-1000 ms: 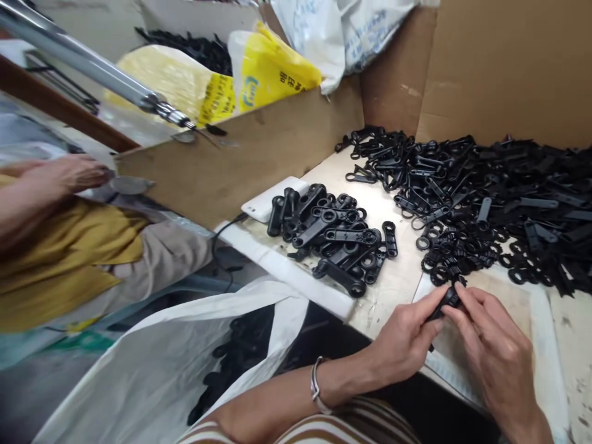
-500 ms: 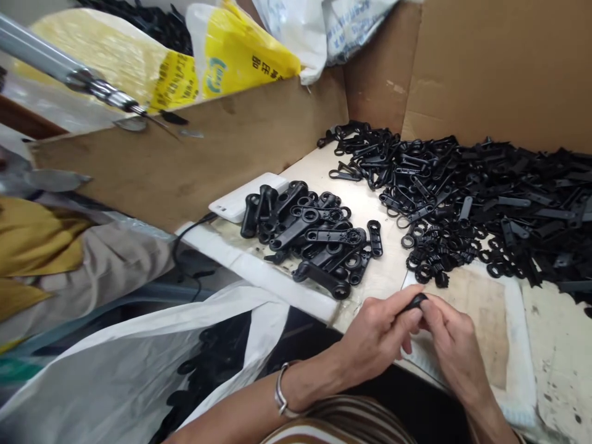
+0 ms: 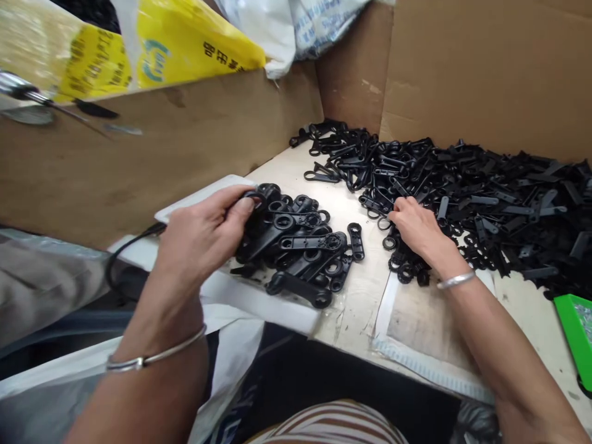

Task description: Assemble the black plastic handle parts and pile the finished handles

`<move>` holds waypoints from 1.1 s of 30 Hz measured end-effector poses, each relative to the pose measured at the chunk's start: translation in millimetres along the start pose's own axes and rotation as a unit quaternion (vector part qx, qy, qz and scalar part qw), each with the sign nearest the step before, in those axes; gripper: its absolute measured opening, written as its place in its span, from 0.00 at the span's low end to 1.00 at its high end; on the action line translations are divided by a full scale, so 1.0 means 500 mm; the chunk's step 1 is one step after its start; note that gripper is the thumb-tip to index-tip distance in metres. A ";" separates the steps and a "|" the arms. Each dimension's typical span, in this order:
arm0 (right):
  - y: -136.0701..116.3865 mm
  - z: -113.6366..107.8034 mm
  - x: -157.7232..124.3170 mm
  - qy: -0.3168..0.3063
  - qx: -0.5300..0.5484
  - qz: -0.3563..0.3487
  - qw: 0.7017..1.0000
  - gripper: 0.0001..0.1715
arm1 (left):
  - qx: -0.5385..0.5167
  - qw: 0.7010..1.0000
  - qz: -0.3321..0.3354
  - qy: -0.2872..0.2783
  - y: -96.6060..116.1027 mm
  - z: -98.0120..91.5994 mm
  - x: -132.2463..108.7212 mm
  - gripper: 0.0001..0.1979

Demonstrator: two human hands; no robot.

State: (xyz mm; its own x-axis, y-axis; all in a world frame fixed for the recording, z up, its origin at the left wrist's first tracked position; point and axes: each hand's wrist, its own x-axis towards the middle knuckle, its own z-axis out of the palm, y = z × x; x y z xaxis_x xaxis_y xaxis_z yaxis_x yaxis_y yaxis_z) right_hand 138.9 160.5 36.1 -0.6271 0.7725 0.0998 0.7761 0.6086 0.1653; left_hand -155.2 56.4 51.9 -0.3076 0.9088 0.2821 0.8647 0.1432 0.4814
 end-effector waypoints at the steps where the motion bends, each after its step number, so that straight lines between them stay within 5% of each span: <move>1: -0.004 0.003 0.013 -0.009 -0.001 -0.001 1.000 0.12 | 0.022 0.999 -0.001 -0.030 -0.006 0.003 0.013 0.19; 4: -0.007 -0.001 0.030 -0.015 -0.001 0.010 1.000 0.12 | 0.070 0.994 0.013 -0.087 0.000 0.005 0.028 0.18; 8: 0.023 -0.042 -0.010 0.072 0.132 0.044 0.988 0.10 | 0.033 0.997 0.061 0.042 0.045 0.000 -0.010 0.16; 11: 0.029 -0.078 -0.078 0.173 0.370 0.117 0.905 0.06 | -0.124 0.973 0.160 0.114 0.104 0.013 -0.069 0.16; 14: -0.014 -0.086 -0.152 0.146 0.584 0.152 0.784 0.12 | -0.372 0.911 0.171 -0.054 0.176 0.054 -0.128 0.20; 16: -0.055 -0.073 -0.197 0.101 0.673 0.157 0.715 0.15 | -0.533 0.813 0.102 -0.213 0.217 0.094 -0.156 0.22; 18: -0.081 -0.052 -0.237 0.074 0.705 0.175 0.684 0.17 | -0.632 0.710 0.019 -0.310 0.243 0.133 -0.177 0.21; 21: -0.056 -0.020 -0.295 0.058 0.637 0.240 0.730 0.18 | -0.671 0.630 -0.093 -0.380 0.250 0.174 -0.202 0.19; 24: 0.022 0.007 -0.336 0.139 0.380 0.332 0.852 0.16 | -0.658 0.607 -0.166 -0.413 0.243 0.188 -0.222 0.17; 26: 0.069 0.027 -0.344 0.142 0.209 0.337 0.907 0.15 | -0.652 0.601 -0.187 -0.422 0.242 0.191 -0.233 0.15; 29: 0.102 0.050 -0.331 0.084 0.138 0.311 0.937 0.17 | -0.653 0.587 -0.199 -0.435 0.247 0.192 -0.240 0.15; 33: 0.097 0.043 -0.323 0.068 0.152 0.300 0.939 0.13 | -0.656 0.576 -0.220 -0.436 0.248 0.195 -0.242 0.20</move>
State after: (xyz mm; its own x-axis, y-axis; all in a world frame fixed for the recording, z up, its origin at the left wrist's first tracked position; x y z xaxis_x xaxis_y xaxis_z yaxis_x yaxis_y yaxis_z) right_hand 279.3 69.2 7.0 -0.0584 0.9751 0.2139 0.9629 0.1116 -0.2457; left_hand 28.0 2.5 -3.2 0.4277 0.8311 -0.3554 -0.4402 0.5349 0.7211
